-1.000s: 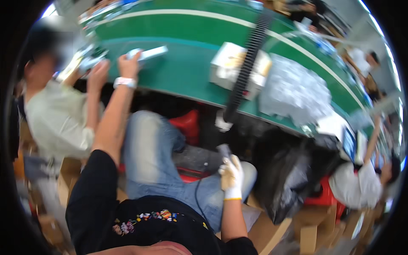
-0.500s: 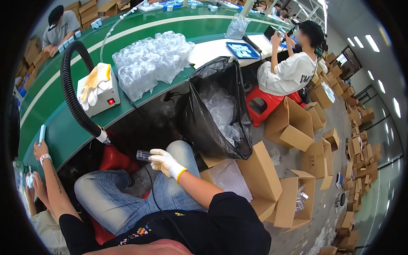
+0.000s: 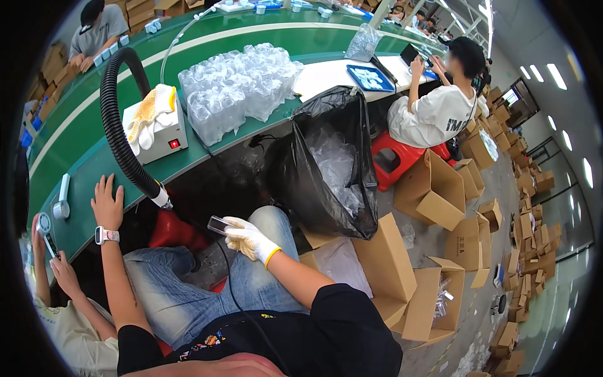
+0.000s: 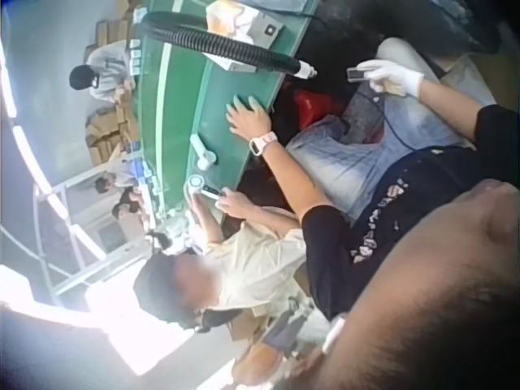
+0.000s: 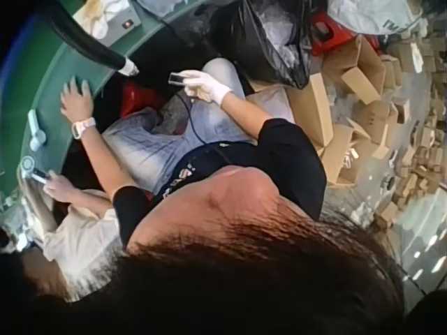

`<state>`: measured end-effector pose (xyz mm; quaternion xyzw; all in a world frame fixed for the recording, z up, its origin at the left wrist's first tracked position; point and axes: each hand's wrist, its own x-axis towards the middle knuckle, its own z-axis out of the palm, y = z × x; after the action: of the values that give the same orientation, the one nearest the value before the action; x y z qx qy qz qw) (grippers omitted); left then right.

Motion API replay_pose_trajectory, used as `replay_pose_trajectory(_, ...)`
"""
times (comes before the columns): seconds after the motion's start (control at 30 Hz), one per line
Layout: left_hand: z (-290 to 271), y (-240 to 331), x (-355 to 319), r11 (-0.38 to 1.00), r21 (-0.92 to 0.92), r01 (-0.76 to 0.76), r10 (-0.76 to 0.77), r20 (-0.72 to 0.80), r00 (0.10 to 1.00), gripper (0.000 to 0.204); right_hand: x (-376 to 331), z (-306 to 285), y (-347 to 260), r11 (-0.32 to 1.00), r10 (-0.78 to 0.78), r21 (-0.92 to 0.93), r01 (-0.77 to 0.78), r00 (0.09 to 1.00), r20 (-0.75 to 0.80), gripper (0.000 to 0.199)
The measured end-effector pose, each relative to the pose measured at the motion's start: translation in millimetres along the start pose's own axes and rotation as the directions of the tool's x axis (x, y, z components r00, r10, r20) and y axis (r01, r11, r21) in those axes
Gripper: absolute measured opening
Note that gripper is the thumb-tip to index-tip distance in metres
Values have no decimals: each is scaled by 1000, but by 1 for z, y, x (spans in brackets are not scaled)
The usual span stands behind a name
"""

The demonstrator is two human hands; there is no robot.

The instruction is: Cleaning and inspecting small white electronic components using an air suction hose at an assembly line.

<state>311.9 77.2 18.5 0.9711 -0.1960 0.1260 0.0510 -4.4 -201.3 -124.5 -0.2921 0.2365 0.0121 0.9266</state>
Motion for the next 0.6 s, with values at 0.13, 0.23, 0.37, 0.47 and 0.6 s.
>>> replay_pose_trajectory(0.13,5,-2,-2,999,-35,1,-3,-61,998,56,-4,5,-5,1000,11,-26,-11,1000,26,52)
replay_pose_trajectory(0.23,3,-1,0,1000,8,-2,2,-23,1000,58,-7,7,-6,1000,-19,-22,17,998,-65,51)
replay_pose_trajectory(0.37,-2,4,-3,999,-34,10,-11,-31,999,60,-5,6,-3,1000,27,-11,-28,999,-41,48)
replay_pose_trajectory(0.47,-1,2,-3,1000,-21,11,-12,-29,1000,61,-5,10,-4,999,38,-33,-39,999,-39,46)
replay_pose_trajectory(0.6,-2,8,-1,1000,29,-5,5,-9,1000,62,-1,5,-5,999,38,-22,-40,997,-68,44)
